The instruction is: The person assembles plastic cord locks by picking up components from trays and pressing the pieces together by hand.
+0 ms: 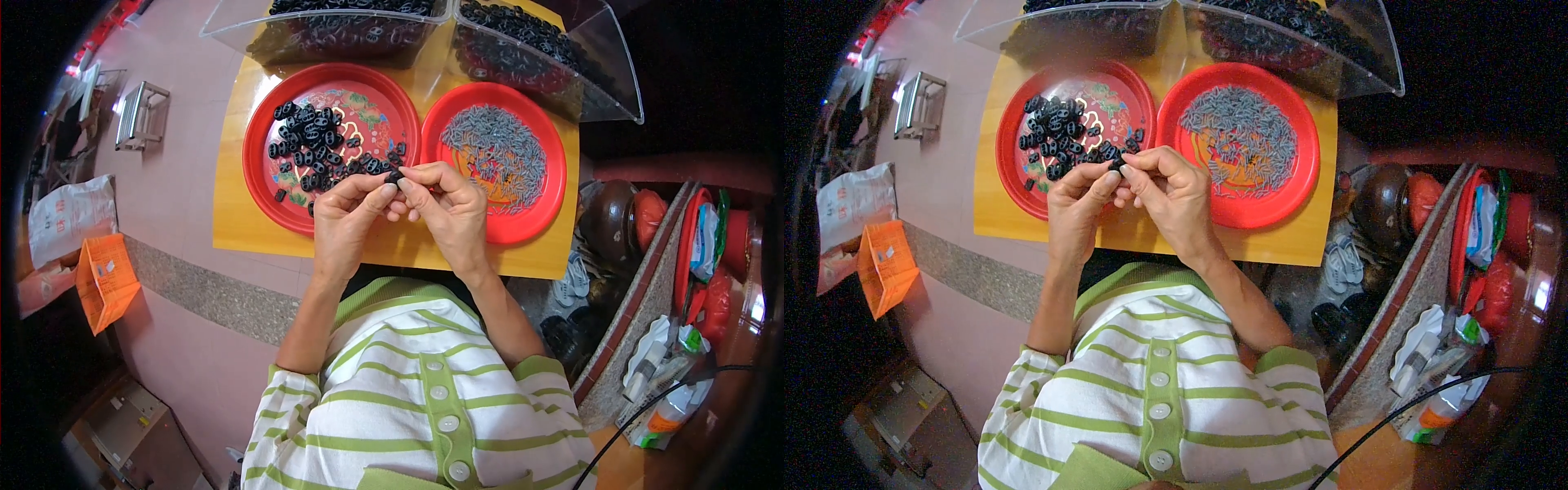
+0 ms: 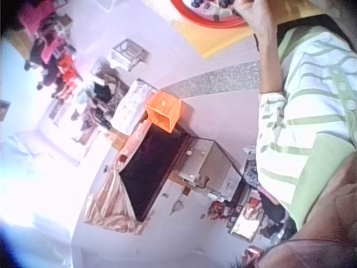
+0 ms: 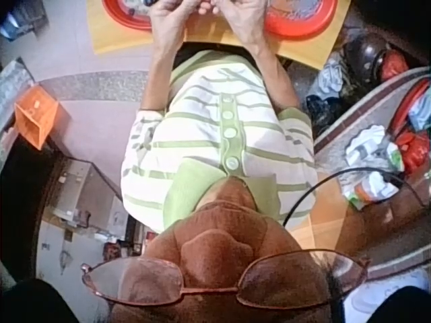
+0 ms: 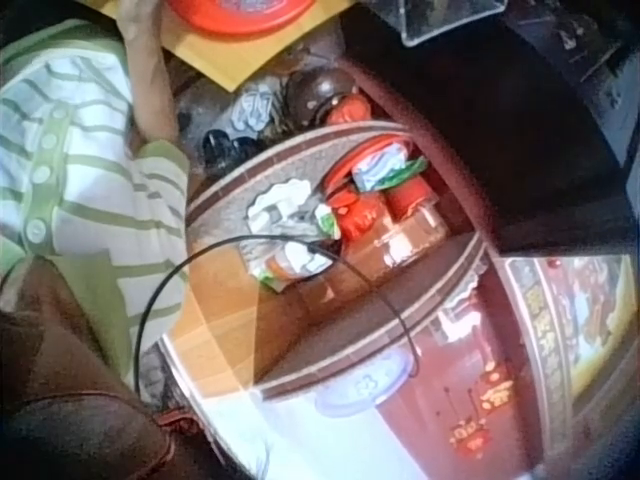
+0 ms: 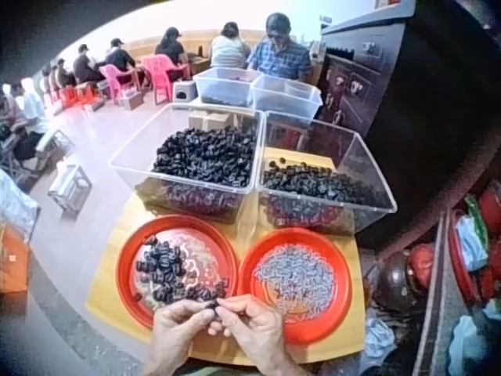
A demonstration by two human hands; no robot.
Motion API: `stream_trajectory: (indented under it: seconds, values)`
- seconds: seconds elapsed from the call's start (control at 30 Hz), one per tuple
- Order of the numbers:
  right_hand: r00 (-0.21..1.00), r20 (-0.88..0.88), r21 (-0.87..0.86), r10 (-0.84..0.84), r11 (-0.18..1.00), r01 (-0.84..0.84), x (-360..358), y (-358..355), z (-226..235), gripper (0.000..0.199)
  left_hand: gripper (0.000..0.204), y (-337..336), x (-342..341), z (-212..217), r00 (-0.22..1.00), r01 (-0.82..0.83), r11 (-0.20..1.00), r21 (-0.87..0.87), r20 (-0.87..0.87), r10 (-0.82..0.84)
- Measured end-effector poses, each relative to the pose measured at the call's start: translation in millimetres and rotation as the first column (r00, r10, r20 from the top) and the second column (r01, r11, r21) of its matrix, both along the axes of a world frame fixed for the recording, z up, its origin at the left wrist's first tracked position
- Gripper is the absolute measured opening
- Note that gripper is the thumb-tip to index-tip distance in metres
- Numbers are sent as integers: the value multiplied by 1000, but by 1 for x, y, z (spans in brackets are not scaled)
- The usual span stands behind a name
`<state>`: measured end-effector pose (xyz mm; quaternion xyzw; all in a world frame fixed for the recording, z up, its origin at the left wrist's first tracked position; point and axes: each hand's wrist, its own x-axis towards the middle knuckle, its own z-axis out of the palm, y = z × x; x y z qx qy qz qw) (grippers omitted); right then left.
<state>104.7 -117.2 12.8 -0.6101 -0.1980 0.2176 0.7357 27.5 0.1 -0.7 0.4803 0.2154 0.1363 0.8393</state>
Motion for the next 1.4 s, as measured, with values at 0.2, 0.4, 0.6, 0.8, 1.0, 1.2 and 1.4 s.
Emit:
stream_trajectory:
  seconds: [0.2, 0.4, 0.6, 0.8, 1.0, 1.2, 1.4]
  values:
    - [982, 186, -44, -42, 998, 51, 7, -1, -5, 14, 12, 1, 8, 9, 1000, 27, 999, -39, 3, -27]
    - [885, 465, -231, 27, 969, 92, 6, 5, 14, 30, 10, 1, 10, 5, 991, -125, 988, -93, -59, 119]
    - [819, 574, -257, 20, 953, 157, 5, 6, 11, 29, 10, -2, 4, 2, 991, -127, 973, -192, 7, 131]
    - [790, 610, -266, 54, 954, 140, 9, 3, 8, 26, 11, -4, 3, 0, 988, -92, 966, -243, 97, 119]
    - [780, 619, -274, 91, 956, 106, 11, 0, 8, 24, 13, -1, 0, -1, 995, -66, 989, -135, 61, 75]
    - [713, 683, -293, 161, 954, 64, 16, -5, 7, 22, 12, 1, -1, -4, 999, -5, 999, -40, 34, 7]
    - [832, 541, -255, 127, 967, 18, 17, -6, 10, 23, 11, 2, 0, -2, 997, 49, 994, -97, 70, -43]
